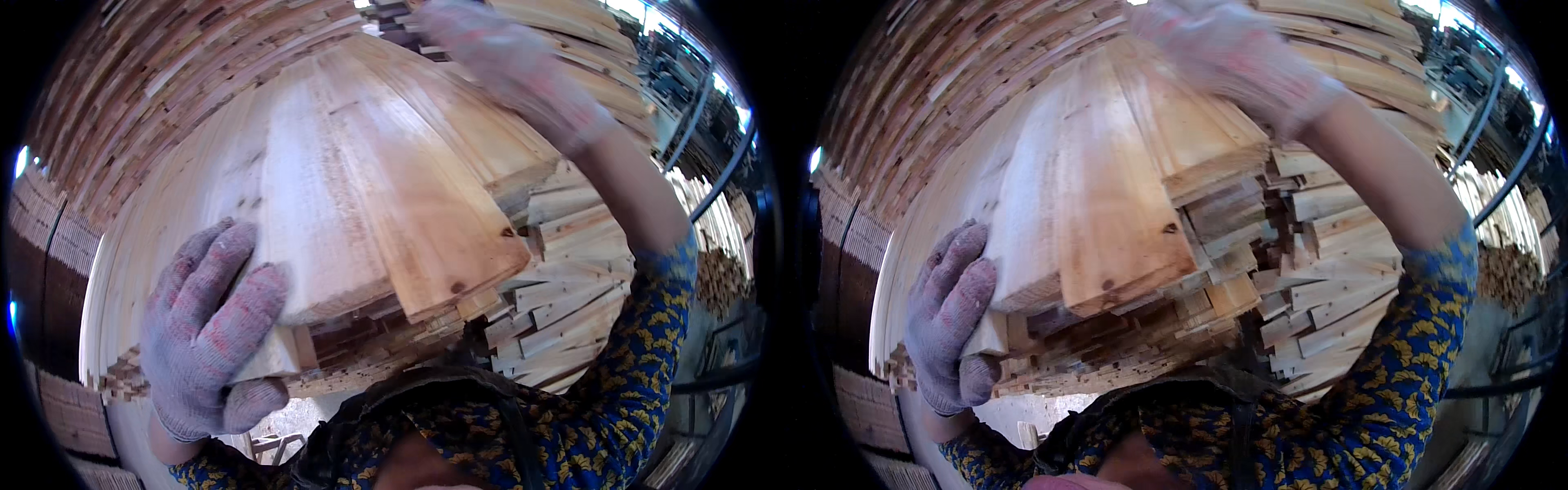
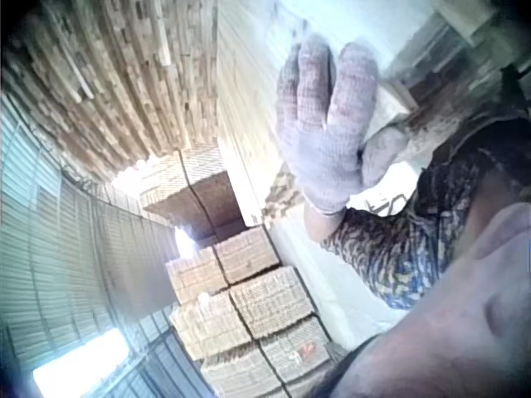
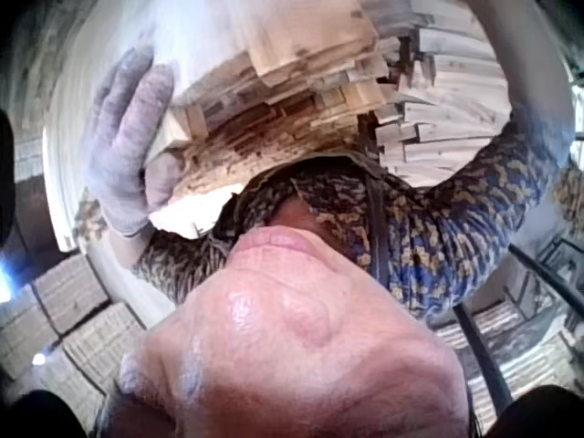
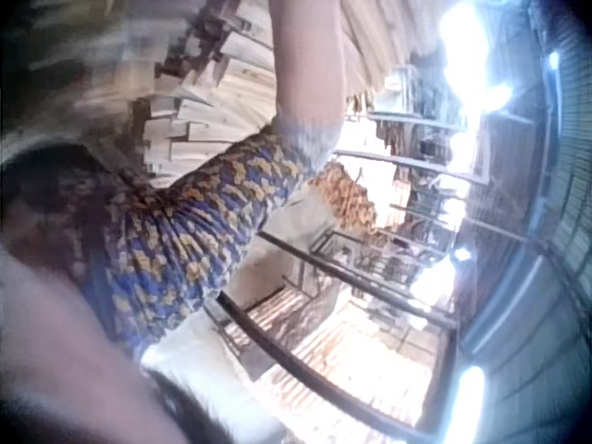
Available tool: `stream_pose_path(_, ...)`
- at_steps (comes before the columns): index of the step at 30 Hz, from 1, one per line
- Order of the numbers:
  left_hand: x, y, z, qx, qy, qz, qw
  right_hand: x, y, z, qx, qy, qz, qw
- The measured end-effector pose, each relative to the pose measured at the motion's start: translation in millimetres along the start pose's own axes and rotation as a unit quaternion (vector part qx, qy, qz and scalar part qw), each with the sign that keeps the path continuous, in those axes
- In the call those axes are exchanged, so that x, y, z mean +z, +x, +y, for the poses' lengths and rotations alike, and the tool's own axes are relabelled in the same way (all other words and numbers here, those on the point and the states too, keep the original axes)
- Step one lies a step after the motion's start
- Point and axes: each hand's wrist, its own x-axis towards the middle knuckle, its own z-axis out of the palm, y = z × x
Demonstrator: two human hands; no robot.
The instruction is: The person lifts bundles of wooden planks from a lower pile and stacks them onto a higher stack. They wear gloves and use both hands to handle the wood, repeatedly lifting and placing the planks to build up the pile.
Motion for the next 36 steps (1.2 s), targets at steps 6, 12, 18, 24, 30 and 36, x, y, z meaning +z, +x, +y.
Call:
stream_pose_path(6,-0.4,2.1,11.8,0.018,0.050,0.041,0.998,-97.1,-27.4,-113.1,-0.039,0.164,0.142,0.975)
stream_pose_path(12,-2.8,24.1,25.1,-0.105,0.148,-0.013,0.983,-97.7,3.3,-99.0,-0.074,0.152,-0.104,0.980)
stream_pose_path(18,0.1,-19.8,41.1,-0.072,0.235,0.119,0.962,-117.4,-1.8,-127.3,-0.144,0.115,0.013,0.983)
stream_pose_path(24,24.5,-20.7,33.8,-0.129,0.255,0.109,0.952,-98.7,-11.2,-158.7,-0.132,0.086,-0.047,0.986)
stream_pose_path(30,3.5,-58.0,51.0,-0.107,0.289,0.109,0.945,-127.3,-12.1,-189.3,-0.161,0.082,0.109,0.978)
stream_pose_path(36,30.4,-43.7,28.3,-0.117,0.294,0.168,0.934,-70.2,6.0,-183.2,-0.053,0.056,0.024,0.997)
